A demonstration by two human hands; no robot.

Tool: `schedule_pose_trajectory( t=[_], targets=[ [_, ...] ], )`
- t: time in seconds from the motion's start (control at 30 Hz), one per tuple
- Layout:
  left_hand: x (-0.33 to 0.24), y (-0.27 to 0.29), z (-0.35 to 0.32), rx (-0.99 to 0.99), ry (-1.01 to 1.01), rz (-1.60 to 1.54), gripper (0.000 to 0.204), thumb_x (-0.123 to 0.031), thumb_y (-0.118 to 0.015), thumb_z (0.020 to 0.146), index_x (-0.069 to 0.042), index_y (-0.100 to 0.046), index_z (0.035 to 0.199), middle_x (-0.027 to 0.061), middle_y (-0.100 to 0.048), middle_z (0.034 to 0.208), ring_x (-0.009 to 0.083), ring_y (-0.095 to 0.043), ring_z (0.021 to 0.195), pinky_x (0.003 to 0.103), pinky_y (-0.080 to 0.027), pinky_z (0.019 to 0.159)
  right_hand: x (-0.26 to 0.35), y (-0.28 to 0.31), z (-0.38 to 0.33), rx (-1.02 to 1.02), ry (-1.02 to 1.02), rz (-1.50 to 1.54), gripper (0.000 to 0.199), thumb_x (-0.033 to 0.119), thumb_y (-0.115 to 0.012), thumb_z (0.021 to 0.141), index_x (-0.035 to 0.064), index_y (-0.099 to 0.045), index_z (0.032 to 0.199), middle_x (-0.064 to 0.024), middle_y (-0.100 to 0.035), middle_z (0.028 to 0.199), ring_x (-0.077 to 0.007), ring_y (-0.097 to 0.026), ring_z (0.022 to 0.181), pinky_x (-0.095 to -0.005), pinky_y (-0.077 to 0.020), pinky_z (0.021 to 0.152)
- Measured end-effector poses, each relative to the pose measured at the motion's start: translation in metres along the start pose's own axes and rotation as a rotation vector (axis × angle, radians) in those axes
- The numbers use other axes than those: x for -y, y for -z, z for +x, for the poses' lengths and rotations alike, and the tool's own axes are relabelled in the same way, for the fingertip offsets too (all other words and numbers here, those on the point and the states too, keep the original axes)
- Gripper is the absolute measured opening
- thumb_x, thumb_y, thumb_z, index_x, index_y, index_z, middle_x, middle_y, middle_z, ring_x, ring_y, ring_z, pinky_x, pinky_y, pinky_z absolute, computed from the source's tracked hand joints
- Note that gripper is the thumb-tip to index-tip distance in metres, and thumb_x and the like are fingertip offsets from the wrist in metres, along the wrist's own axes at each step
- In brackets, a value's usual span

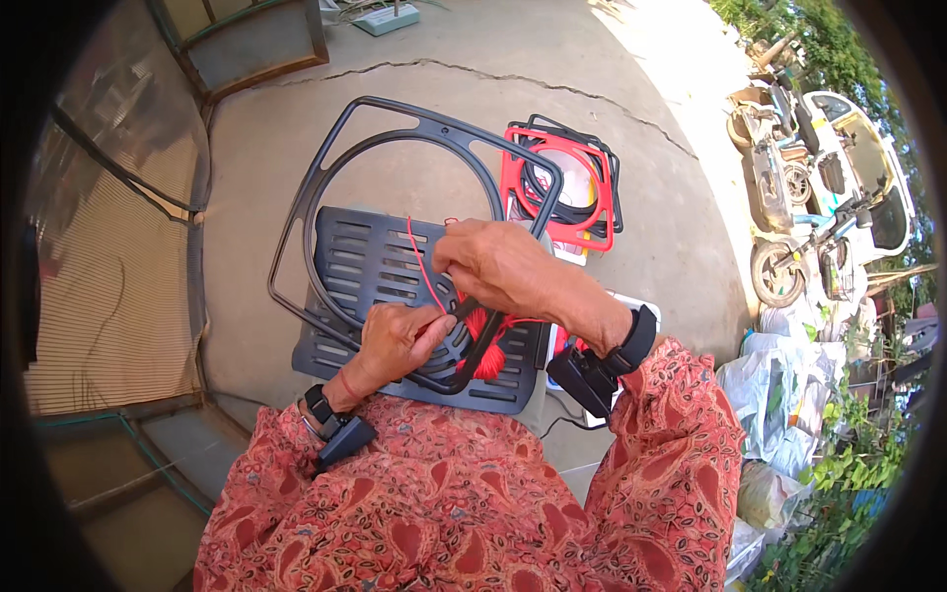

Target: The recorder is wrapping and weaving red rope through the slats of a black plastic frame.

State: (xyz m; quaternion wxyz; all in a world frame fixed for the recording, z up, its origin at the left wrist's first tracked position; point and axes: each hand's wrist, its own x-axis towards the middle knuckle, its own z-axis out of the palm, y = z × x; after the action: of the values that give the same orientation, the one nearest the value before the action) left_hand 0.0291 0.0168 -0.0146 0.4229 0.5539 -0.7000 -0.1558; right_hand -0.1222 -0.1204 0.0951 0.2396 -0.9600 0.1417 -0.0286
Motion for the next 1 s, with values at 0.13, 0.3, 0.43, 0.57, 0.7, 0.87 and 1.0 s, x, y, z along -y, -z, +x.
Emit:
schedule_pose_trajectory(
  t=[0.13,0.3,0.43,0.57,0.7,0.87,1.0],
  targets=[
    [-0.002,0.004,0.002,0.050,0.034,-0.016,0.025,-0.022,-0.071,0.088,-0.007,-0.064,0.069,0.0130,-0.056,0.055,0.0324,-0.056,0.048,0.041,-0.041,0.045,0.016,-0.001,-0.046,-0.175,-0.126,0.081,0.009,0.011,-0.061,0.084,0.0036,-0.062,0.087,-0.0147,-0.063,0.081,-0.0361,-0.062,0.075,-0.0438,-0.0488,0.065],
    [-0.011,0.009,0.005,0.071,0.054,-0.088,0.023,-0.022,-0.070,0.089,-0.006,-0.066,0.072,0.0131,-0.056,0.056,0.0320,-0.057,0.048,0.040,-0.041,0.046,0.032,-0.036,-0.099,-0.021,-0.489,0.069,0.010,0.011,-0.062,0.086,0.0017,-0.063,0.089,-0.0149,-0.060,0.071,-0.0327,-0.059,0.063,-0.0392,-0.0489,0.062],
    [-0.009,0.004,0.006,0.102,0.051,-0.025,0.023,-0.025,-0.069,0.090,-0.007,-0.069,0.077,0.0134,-0.058,0.057,0.0321,-0.059,0.050,0.039,-0.042,0.046,0.033,-0.088,-0.108,-0.113,-0.632,0.342,0.020,0.009,-0.051,0.092,-0.0007,-0.063,0.105,-0.0129,-0.062,0.073,-0.0220,-0.063,0.064,-0.0341,-0.0502,0.062],
    [-0.008,0.003,0.008,0.109,0.133,-0.085,0.025,-0.027,-0.067,0.092,-0.007,-0.070,0.078,0.0144,-0.058,0.058,0.0326,-0.060,0.052,0.040,-0.043,0.047,0.039,-0.098,-0.104,-0.142,-0.728,1.107,0.028,0.005,-0.044,0.096,0.0017,-0.062,0.117,-0.0032,-0.067,0.093,-0.0126,-0.066,0.077,-0.0276,-0.0537,0.067],
    [-0.008,0.004,0.012,0.127,0.153,-0.039,0.025,-0.029,-0.068,0.091,-0.008,-0.070,0.077,0.0145,-0.059,0.058,0.0339,-0.061,0.053,0.041,-0.046,0.048,0.044,-0.105,-0.102,-0.201,-0.651,1.507,0.036,0.008,-0.049,0.097,0.0020,-0.057,0.131,-0.0063,-0.067,0.100,-0.0161,-0.069,0.086,-0.0272,-0.0554,0.071],
    [-0.002,0.002,0.010,0.144,0.159,-0.019,0.030,-0.032,-0.066,0.093,-0.006,-0.069,0.079,0.0145,-0.057,0.058,0.0335,-0.060,0.054,0.040,-0.044,0.049,0.038,-0.091,-0.108,-0.275,-0.714,0.356,0.027,0.004,-0.056,0.089,0.0051,-0.062,0.115,-0.0100,-0.068,0.094,-0.0250,-0.069,0.079,-0.0305,-0.0533,0.066],
    [0.000,0.004,0.016,0.195,0.188,0.017,0.031,-0.035,-0.064,0.093,-0.007,-0.070,0.081,0.0152,-0.059,0.061,0.0350,-0.062,0.057,0.041,-0.046,0.051,0.046,-0.079,-0.083,-0.418,-0.241,0.020,0.028,0.013,-0.068,0.077,0.0102,-0.065,0.105,-0.0072,-0.060,0.091,-0.0251,-0.061,0.086,-0.0377,-0.0489,0.069]
  ],
)
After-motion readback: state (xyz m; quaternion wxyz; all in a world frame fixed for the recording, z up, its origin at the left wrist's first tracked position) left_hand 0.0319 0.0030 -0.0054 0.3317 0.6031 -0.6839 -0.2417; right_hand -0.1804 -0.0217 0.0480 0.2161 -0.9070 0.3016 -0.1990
